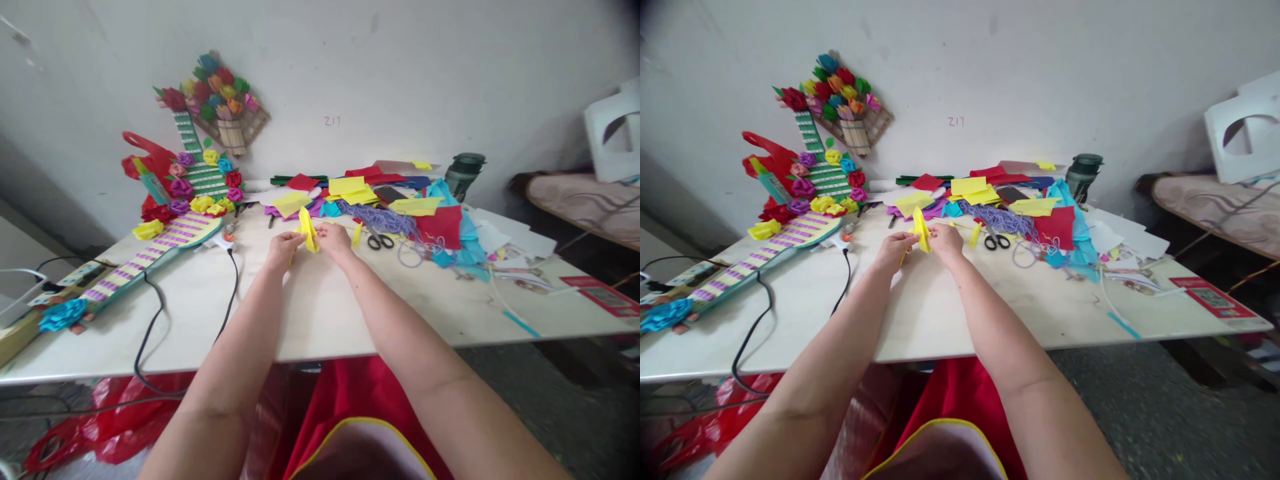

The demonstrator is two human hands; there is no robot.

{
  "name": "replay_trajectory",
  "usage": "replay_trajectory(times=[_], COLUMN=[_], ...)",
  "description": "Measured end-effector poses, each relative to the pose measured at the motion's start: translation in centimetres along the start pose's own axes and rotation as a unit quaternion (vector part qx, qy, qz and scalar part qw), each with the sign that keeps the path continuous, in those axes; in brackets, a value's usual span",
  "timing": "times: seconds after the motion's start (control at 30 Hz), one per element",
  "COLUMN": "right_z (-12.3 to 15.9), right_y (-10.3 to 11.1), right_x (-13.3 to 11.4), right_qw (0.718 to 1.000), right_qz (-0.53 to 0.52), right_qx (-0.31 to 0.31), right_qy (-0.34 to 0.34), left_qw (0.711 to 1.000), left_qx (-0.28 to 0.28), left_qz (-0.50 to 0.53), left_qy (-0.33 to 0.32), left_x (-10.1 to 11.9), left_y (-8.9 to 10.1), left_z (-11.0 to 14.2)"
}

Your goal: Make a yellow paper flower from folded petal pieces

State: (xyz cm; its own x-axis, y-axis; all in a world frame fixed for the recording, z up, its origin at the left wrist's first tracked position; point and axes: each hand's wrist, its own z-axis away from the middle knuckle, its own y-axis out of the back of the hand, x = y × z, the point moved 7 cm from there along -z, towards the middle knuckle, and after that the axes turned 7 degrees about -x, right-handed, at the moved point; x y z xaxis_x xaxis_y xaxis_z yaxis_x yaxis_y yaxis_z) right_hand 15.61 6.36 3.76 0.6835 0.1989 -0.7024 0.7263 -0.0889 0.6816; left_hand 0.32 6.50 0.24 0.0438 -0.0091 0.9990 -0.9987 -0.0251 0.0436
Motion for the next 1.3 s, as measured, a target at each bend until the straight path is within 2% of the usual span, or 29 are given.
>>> replay_trajectory(times=[0.4,0.63,0.83,1.0,1.13,1.3], right_z=[-0.9,-1.1,-0.7,0.0,-0.2,-1.2], right_y=[-1.3,-2.3,-2.2,-1.9,-1.8,-1.6], right_x=[0.7,1.1,0.9,0.3,0.4,1.4], right_qw=[0.998,0.988,0.981,0.974,0.977,0.991], right_qz=[-0.053,-0.144,-0.180,-0.209,-0.202,-0.131], right_qx=[-0.034,-0.058,-0.066,-0.074,-0.059,-0.011], right_qy=[-0.004,-0.005,-0.026,-0.036,-0.024,-0.015], left_qw=[1.000,0.999,1.000,0.999,0.998,0.996], left_qx=[0.029,0.039,0.006,0.025,0.027,0.013], left_qz=[-0.003,-0.021,-0.018,-0.041,-0.052,-0.070], left_qy=[0.000,-0.006,0.019,-0.015,-0.027,-0.057], left_x=[0.2,0.1,-0.1,0.8,1.0,1.1], left_y=[0.2,0.2,-0.3,-0.2,-0.2,-0.5], left_z=[0.3,0.1,0.1,0.4,0.5,0.3])
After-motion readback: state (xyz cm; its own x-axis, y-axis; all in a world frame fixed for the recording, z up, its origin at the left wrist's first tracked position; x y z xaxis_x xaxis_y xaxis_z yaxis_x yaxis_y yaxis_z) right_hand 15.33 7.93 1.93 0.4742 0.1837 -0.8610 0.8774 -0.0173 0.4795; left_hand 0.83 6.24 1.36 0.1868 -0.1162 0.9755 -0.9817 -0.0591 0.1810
